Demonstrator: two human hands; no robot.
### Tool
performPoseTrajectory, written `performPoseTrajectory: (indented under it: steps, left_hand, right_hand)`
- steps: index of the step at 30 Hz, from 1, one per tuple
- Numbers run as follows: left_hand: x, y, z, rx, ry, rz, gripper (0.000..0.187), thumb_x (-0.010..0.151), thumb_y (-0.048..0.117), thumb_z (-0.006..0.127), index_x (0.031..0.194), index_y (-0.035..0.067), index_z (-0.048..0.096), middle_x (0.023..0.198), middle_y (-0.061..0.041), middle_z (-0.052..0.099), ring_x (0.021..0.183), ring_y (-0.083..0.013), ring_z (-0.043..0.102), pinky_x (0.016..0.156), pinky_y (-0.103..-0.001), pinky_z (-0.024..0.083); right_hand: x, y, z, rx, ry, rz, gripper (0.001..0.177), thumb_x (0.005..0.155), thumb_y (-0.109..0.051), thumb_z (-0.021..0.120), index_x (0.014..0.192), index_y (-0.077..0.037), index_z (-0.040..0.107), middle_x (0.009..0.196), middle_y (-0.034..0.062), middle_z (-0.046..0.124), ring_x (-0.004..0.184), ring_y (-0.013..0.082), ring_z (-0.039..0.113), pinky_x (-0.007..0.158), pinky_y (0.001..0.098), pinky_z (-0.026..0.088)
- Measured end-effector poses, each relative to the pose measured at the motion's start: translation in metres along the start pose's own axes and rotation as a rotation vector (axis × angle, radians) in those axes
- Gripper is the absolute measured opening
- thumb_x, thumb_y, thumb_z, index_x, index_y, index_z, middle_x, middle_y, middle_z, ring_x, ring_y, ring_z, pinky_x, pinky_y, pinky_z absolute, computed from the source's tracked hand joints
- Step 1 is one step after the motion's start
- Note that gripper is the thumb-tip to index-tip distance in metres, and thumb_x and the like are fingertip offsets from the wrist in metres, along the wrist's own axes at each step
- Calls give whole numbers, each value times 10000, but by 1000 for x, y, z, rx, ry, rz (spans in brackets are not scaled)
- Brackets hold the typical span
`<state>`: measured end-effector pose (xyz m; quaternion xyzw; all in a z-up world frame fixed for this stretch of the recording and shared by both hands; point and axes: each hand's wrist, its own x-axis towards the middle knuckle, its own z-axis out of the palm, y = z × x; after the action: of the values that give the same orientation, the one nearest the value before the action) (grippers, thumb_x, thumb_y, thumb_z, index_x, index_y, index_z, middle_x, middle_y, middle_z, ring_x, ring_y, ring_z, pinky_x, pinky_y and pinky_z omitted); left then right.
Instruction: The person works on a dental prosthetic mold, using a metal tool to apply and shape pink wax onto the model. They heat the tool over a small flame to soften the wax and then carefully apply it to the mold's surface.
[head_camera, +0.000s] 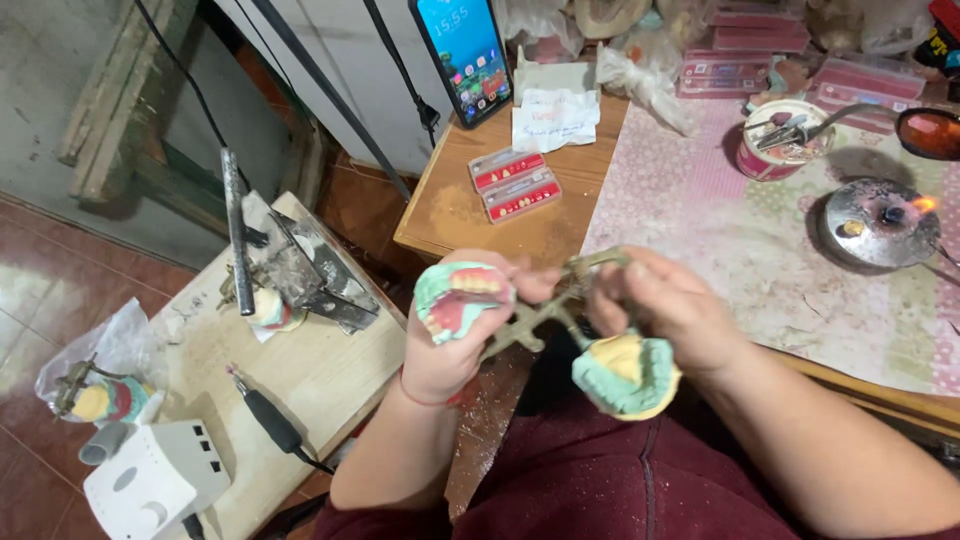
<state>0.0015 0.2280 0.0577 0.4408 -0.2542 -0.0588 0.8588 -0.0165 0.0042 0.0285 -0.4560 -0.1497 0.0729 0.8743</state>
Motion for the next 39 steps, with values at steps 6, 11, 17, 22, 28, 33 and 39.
performPoseTrajectory:
  steps: [6,11,17,22,28,33,39]
  left_hand:
    - [30,-2,32,176,-194,93,303,902,49,771,1181,134,688,1184,-90,747,1260,-262,655,1295,-550,279]
    - [41,-22,18,223,-272,-32,366,875,45,802,1217,82,676,1196,-130,731,1219,-273,665,1235,-536,372]
    - [39,-37,13,222,-307,-148,460,852,32,809,1283,38,648,1174,-163,728,1171,-310,683,1154,-544,459]
    - [41,-32,18,199,-260,-123,433,897,59,800,1301,62,642,1190,-139,722,1190,-295,666,1155,-534,462]
    - [34,-52,11,213,-196,-107,465,854,-2,807,1285,30,635,1153,-151,725,1140,-284,679,1103,-492,492]
    - [27,-48,18,261,-151,-77,448,880,33,777,1300,53,623,1154,-148,716,1142,-308,682,1108,-512,489]
    - [24,-23,37,631,-170,3,375,885,154,755,1243,117,653,1048,-100,727,1096,-310,714,1000,-464,547]
  right_hand:
    - [-12,24,2,299,-35,76,573,1096,-490,339,982,23,567,588,145,479,523,214,482,529,313,457]
    - [-15,10,3,265,35,127,646,1062,-557,324,1077,25,604,648,156,549,543,228,530,552,337,502]
    - [-21,15,-10,305,115,153,691,1013,-561,407,1225,57,631,773,151,580,598,224,511,591,346,505]
    - [-25,18,-1,271,157,22,549,1012,-445,423,1154,43,631,790,148,582,627,248,553,593,385,528]
    - [-33,42,-26,147,53,-76,569,1087,-472,279,1237,2,556,659,103,480,651,247,571,663,362,537]
    - [-29,33,-35,-124,24,-55,736,1073,-599,271,1035,65,585,568,139,561,583,249,678,526,345,576]
    - [-23,11,-21,-140,71,24,658,1122,-443,302,810,49,607,443,103,473,373,198,501,397,303,441]
